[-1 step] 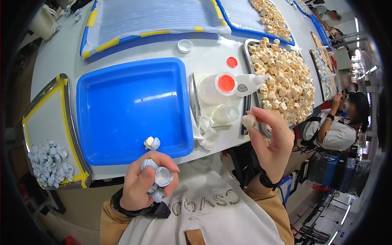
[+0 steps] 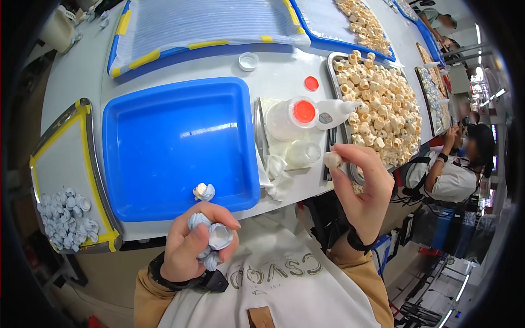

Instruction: The person repeatedly picks small white and beige plastic components from trays, applies a small amount of adhesive from a squeeze bottle, and joins the parts together. The assembled units are placed into a blue tray. The process is repeated continuously throughout the clip.

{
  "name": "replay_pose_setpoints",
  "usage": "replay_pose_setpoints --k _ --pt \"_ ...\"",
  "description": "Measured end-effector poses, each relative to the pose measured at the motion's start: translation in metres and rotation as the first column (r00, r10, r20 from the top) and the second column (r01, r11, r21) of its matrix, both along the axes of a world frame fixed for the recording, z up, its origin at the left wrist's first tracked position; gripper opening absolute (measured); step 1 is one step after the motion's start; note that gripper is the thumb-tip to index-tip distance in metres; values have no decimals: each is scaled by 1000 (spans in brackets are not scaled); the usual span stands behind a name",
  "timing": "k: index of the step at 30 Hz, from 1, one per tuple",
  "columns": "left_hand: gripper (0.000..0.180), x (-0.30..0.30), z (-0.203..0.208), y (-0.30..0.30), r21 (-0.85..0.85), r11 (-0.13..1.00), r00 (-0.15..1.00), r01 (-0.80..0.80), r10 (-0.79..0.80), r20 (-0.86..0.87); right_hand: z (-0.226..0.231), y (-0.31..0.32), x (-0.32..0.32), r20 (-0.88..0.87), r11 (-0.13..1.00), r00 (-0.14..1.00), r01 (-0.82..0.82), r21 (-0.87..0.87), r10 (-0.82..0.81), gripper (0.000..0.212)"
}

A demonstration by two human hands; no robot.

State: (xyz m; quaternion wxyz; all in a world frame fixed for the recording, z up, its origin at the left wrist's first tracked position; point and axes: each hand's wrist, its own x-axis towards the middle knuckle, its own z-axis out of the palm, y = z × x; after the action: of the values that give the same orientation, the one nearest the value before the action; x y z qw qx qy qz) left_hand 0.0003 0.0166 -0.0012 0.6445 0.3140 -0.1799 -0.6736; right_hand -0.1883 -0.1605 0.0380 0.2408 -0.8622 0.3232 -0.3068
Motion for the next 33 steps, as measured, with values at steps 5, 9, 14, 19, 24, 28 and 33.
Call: replay_pose_setpoints --k 5,9,14,19,24,28,33 --pt "51 2 10 -1 55 998 999 14 -16 38 1 -7 9 -124 995 989 -86 -58 78 28" --pt "50 7 11 1 110 988 989 111 -120 87 1 -11 13 -180 989 977 -131 -71 117 27" --pt "49 9 7 4 86 988 991 128 -131 22 2 -15 14 -229 982 963 -166 -92 142 27" --pt "49 7 8 2 87 993 995 83 -88 52 0 -16 14 -243 981 960 -166 -102 138 27" --pt "50 2 10 0 129 992 998 14 -22 60 1 -15 13 -243 983 962 -152 -100 124 28" --pt "47 8 13 0 119 989 996 87 -90 21 -1 -14 10 -231 983 967 -140 -120 110 28" --pt "43 9 11 1 138 985 990 104 -116 82 -5 -13 8 -175 984 980 -119 -136 94 29"
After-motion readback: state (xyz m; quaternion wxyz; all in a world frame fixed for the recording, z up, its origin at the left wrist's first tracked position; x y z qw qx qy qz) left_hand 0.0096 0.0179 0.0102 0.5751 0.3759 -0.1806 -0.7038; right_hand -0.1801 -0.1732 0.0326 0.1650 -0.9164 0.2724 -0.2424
